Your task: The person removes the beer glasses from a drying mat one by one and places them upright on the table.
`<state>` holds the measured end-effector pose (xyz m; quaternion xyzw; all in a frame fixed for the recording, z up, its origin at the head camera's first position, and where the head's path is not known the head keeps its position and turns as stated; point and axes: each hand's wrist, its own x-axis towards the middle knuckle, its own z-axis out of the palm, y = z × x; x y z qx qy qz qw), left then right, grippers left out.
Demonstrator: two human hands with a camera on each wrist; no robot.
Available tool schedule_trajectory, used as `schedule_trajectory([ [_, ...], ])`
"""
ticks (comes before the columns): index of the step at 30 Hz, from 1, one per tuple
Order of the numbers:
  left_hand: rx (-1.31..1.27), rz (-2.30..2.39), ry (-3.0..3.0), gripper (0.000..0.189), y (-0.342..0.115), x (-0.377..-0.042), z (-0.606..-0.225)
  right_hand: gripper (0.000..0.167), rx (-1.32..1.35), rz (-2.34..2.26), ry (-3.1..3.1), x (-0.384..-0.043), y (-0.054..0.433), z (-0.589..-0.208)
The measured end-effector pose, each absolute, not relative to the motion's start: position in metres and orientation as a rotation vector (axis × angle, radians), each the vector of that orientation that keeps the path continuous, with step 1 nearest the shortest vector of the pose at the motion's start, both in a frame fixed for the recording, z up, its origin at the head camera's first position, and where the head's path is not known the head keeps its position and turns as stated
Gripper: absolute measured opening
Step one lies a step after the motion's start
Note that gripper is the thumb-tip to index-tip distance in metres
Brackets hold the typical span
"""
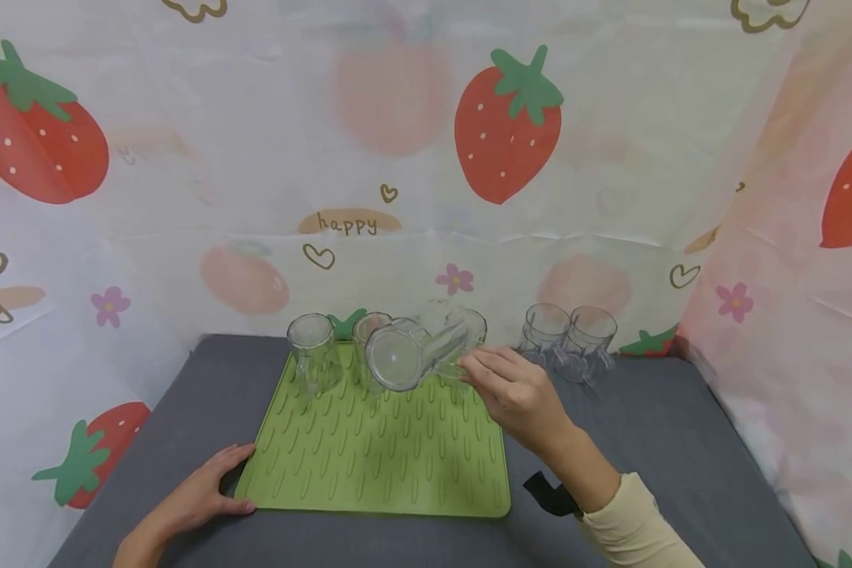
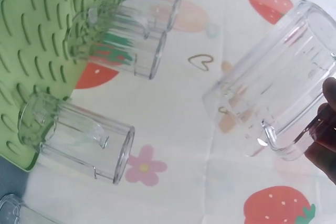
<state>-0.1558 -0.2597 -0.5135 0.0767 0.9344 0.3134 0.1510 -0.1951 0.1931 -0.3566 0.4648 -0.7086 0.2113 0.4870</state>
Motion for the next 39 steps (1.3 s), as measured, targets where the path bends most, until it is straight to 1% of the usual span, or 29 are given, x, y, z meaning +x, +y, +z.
schedule_trajectory([
  [5,0.283,0.875,2.702,0.093,-0.263,-0.160,-0.513,0.033,1.136,0.505,-1.700,-0.195,0.195,-0.358],
  [10,0.292,0.867,2.682,0.094,-0.265,-0.159,-0.512,0.032,1.140,0.505,-1.680,-0.193,0.196,-0.359],
  [13,0.229,0.890,2.667,0.093,-0.266,-0.159,-0.508,0.032,1.139,0.511,-1.682,-0.193,0.195,-0.360],
  [17,0.121,0.941,2.722,0.082,-0.264,-0.163,-0.496,0.033,1.130,0.523,-1.704,-0.194,0.196,-0.363],
  [20,0.114,1.060,2.776,0.068,-0.259,-0.166,-0.482,0.034,1.116,0.523,-1.719,-0.193,0.196,-0.366],
  [23,0.188,1.236,2.807,0.060,-0.252,-0.170,-0.464,0.035,1.110,0.514,-1.724,-0.192,0.194,-0.369],
  [27,0.292,1.418,2.849,0.058,-0.243,-0.182,-0.432,0.034,1.121,0.486,-1.713,-0.193,0.192,-0.368],
  [32,0.329,1.594,2.778,0.053,-0.222,-0.204,-0.394,0.030,1.148,0.453,-1.689,-0.194,0.187,-0.367],
  [35,0.361,1.672,2.664,0.052,-0.203,-0.215,-0.379,0.028,1.162,0.452,-1.665,-0.194,0.184,-0.368],
  [39,0.386,1.770,2.447,0.054,-0.178,-0.228,-0.366,0.029,1.173,0.440,-1.629,-0.193,0.182,-0.370],
])
